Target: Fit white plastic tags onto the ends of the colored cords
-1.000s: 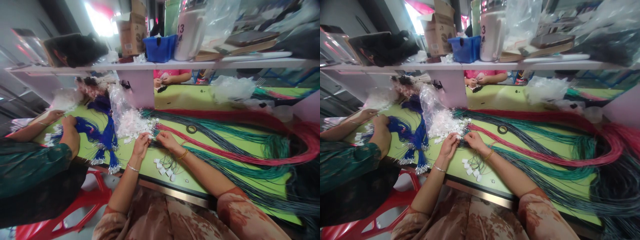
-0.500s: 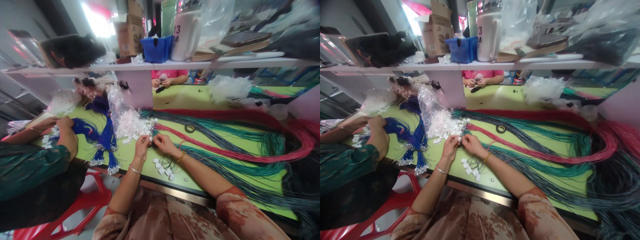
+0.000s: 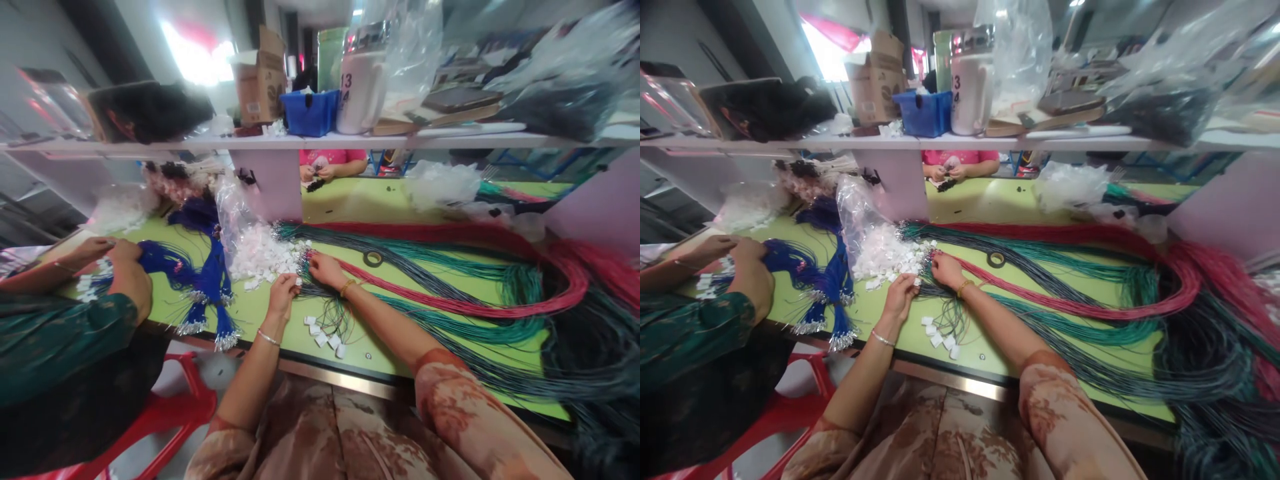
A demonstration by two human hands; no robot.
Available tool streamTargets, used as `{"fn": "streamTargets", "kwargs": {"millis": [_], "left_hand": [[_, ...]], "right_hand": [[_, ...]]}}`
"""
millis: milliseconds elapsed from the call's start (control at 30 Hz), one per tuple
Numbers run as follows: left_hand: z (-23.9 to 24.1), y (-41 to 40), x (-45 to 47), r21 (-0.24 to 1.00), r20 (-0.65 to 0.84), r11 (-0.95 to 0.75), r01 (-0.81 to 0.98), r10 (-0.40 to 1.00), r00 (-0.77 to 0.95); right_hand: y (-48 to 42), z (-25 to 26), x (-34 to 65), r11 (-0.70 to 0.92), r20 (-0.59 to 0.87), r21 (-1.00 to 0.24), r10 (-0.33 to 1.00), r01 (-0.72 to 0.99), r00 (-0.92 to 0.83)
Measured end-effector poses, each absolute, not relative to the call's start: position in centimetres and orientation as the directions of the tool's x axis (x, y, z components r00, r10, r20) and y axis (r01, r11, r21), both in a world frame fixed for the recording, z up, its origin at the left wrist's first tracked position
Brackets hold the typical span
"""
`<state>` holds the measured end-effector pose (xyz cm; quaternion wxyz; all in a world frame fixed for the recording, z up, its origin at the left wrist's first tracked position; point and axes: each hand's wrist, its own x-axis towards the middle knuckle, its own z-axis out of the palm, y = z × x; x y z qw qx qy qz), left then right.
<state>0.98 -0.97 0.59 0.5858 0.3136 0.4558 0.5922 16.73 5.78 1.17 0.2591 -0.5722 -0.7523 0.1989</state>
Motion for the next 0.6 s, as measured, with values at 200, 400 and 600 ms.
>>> {"fn": "streamTargets", "kwargs": {"millis": [200,400,600], "left_hand": [[0.9,-1.5,0.7,0.886,-0.165,0.106,-0.452,0.982,-0.093],[0.9,-1.2,0.9,0.862,-0.124,0.087,-0.500,0.992,-0.041],[0.6,-1.0,0.9,0.809,-0.108,0.101,-0.580,0.994,0.021]], "right_hand": [[5.8,0.9,16.6,0.262,0.208,-0.680,0.965,0.685,-0.162],[4.1,3.0,16.3,0.294,0.247,-0.907,0.951,0.300,-0.185],[2.0,3.0,16.2,0.207,0.156,-0.954,0.960,0.218,-0.233]]}}
